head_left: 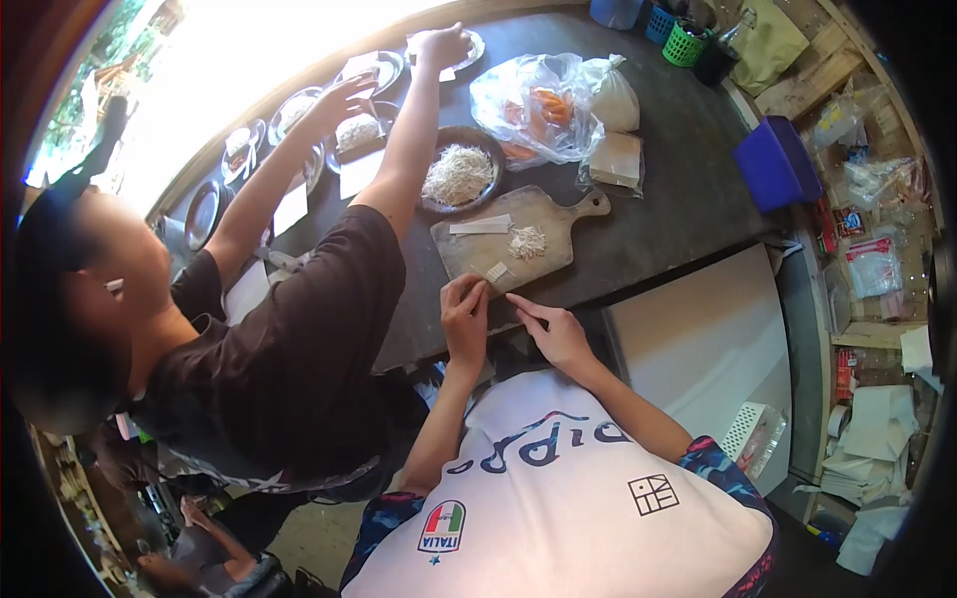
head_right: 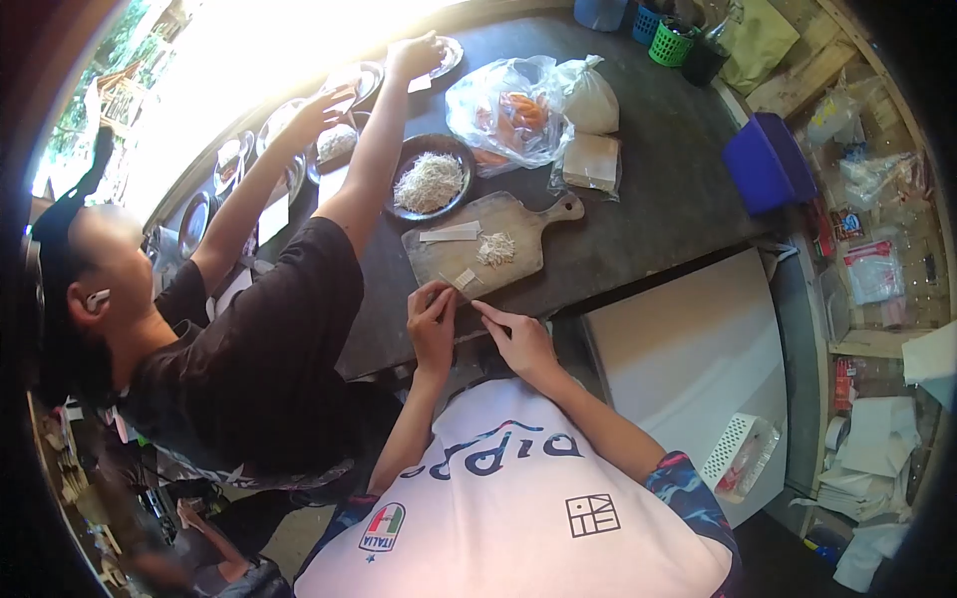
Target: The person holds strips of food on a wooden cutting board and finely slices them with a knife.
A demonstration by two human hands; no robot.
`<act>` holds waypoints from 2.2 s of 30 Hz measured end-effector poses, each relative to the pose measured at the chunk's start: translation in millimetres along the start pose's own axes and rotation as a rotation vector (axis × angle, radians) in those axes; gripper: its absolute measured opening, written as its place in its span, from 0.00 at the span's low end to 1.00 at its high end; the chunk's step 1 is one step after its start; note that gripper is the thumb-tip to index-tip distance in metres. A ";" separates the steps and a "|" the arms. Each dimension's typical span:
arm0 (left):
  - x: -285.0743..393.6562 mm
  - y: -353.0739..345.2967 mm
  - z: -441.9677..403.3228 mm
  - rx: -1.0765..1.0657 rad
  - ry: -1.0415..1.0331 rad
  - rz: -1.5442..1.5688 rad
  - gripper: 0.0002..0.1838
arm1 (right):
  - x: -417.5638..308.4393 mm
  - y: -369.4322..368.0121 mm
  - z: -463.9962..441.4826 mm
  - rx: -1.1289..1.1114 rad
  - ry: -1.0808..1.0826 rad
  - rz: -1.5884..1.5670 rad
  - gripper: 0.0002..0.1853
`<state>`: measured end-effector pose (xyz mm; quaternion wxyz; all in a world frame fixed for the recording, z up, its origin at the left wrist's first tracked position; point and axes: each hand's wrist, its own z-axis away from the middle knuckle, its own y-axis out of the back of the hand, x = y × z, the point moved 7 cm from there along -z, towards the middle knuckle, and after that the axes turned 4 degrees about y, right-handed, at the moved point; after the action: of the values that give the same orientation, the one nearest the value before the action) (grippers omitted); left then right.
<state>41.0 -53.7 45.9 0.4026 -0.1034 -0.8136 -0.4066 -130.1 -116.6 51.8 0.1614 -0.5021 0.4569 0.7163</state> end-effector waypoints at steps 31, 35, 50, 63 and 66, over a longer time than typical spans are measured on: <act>-4.9 3.3 -1.0 0.054 0.031 0.055 0.08 | 17.5 -11.2 -21.1 -0.162 -0.089 -0.137 0.20; -8.4 1.9 3.3 0.100 0.010 0.067 0.08 | 15.1 -3.4 -13.5 -0.156 -0.077 -0.174 0.20; -11.2 7.3 0.2 0.105 0.061 0.137 0.09 | 19.2 -14.5 -19.1 -0.130 -0.121 -0.295 0.21; -39.6 46.1 5.1 0.144 0.193 0.194 0.11 | 31.2 -15.9 -9.2 -0.278 -0.268 -0.486 0.22; -36.7 43.7 3.1 0.143 0.172 0.189 0.11 | 35.8 12.4 -21.6 -0.120 -0.335 -0.461 0.22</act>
<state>84.9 -17.2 43.0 0.5136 -0.1154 -0.7895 -0.3154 -142.2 -148.9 25.2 0.3632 -0.4763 0.2543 0.7593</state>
